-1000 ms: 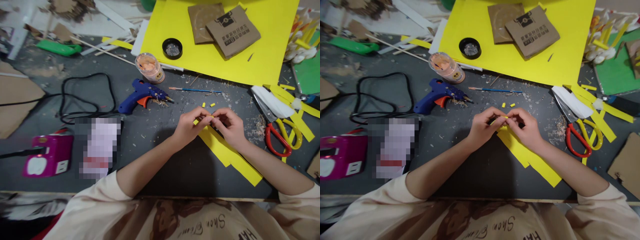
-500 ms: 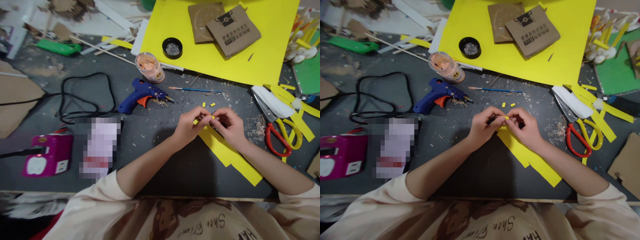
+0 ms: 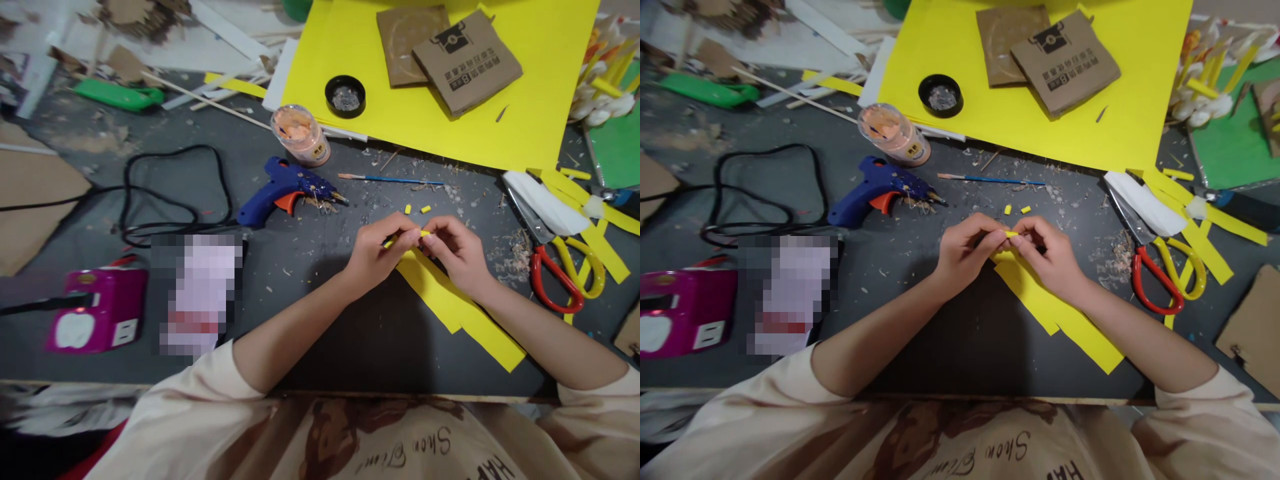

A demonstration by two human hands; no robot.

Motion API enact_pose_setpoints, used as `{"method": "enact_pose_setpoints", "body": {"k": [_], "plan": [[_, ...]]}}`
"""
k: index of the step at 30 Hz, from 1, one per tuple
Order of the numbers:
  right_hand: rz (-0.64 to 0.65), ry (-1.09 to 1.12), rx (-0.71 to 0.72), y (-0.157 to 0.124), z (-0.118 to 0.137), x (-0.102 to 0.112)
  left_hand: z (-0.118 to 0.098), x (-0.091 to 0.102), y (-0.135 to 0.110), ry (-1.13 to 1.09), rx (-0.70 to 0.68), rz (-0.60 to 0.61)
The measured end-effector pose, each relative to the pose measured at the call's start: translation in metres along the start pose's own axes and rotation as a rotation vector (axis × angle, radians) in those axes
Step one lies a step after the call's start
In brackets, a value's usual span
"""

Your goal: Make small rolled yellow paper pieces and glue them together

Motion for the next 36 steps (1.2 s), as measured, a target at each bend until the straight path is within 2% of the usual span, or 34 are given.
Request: {"method": "enact_pose_setpoints", "body": {"k": [4, 8, 12, 19, 23, 27, 29, 32, 36], "plan": [[-0.005, 0.040, 0.016, -0.003, 0.000, 0.000, 0.002, 0.000, 0.000, -0.061, 0.043, 0.009], [-0.114, 0.125, -0.034, -0.003, -0.003, 0.002, 0.003, -0.001, 0.001, -0.105, 0.115, -0.022], [-0.186, 0.105, -0.122, 0.003, -0.007, 0.004, 0.004, -0.001, 0.001, -0.150, 0.173, -0.086], [-0.090, -0.122, -0.104, 0.011, -0.009, 0.006, 0.006, 0.000, 0.003, -0.182, 0.226, -0.117], [-0.119, -0.346, 0.005, 0.008, -0.009, 0.009, 0.009, 0.002, 0.003, -0.172, 0.221, -0.136], [-0.155, -0.437, 0.081, 0.005, -0.006, 0.010, 0.013, 0.004, 0.003, -0.223, 0.219, -0.180], [-0.106, -0.478, 0.143, 0.002, -0.001, 0.007, 0.014, 0.004, 0.002, -0.238, 0.224, -0.196], [0.085, -0.610, 0.251, -0.004, 0.010, -0.005, 0.014, 0.004, 0.002, -0.269, 0.225, -0.194], [0.250, -0.803, 0.267, -0.010, 0.016, -0.017, 0.015, 0.003, 0.003, -0.367, 0.171, -0.215]]}}
Point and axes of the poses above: each hand's wrist, its own y-axis towards the middle knuckle, its own x-axis out of the back of the hand, z = x × y, the point moved 3 cm from there along y, towards the middle knuckle, and after that the axes turned 14 degrees about -y, right-handed, at the moved point
